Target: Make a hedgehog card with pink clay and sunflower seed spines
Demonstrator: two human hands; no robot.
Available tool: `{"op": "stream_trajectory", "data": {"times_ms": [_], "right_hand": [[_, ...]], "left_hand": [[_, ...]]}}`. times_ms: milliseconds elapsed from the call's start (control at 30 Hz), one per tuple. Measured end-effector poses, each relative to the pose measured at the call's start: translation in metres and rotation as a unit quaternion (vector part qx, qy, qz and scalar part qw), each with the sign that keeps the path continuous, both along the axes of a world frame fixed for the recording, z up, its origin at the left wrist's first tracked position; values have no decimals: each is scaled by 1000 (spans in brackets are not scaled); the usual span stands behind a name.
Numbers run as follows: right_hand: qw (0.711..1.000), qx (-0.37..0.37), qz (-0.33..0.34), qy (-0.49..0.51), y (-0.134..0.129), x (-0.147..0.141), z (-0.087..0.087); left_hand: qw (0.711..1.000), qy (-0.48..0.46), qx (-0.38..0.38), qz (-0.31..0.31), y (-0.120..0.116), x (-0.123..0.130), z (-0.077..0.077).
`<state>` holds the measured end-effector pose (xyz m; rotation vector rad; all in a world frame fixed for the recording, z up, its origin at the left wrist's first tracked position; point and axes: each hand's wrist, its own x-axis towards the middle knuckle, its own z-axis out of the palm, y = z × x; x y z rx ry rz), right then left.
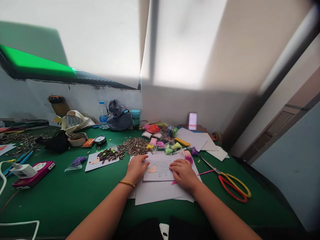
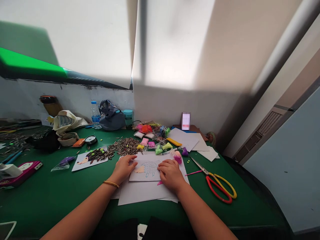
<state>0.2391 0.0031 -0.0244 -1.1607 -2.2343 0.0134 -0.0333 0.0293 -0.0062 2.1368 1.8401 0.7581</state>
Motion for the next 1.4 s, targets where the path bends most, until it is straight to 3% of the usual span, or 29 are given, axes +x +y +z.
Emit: {"op": "stream_trajectory", "data": {"times_ms": [433, 1033, 1167, 1267, 1333, 1400], "right_hand": [[1000, -1, -4, 7, -1, 0, 1], [1000, 16, -6, 17, 0, 0, 3], [995, 44, -82, 23, 6, 8, 4], [969, 68, -236, 39, 14, 19, 1], [952, 29, -302, 39, 20, 26, -3], [956, -28, -290, 21, 23, 30, -5]], "left_hand": [[999, -26, -19, -22, 2, -6, -2], [999, 21, -21, -30, 0, -4, -2], [999, 28, -19, -30, 0, -4, -2], [999, 33, -15, -31, 0, -3, -2], [999, 34, -13, -33, 0, -3, -2], [999, 35, -12, -34, 0, -3, -2]]}}
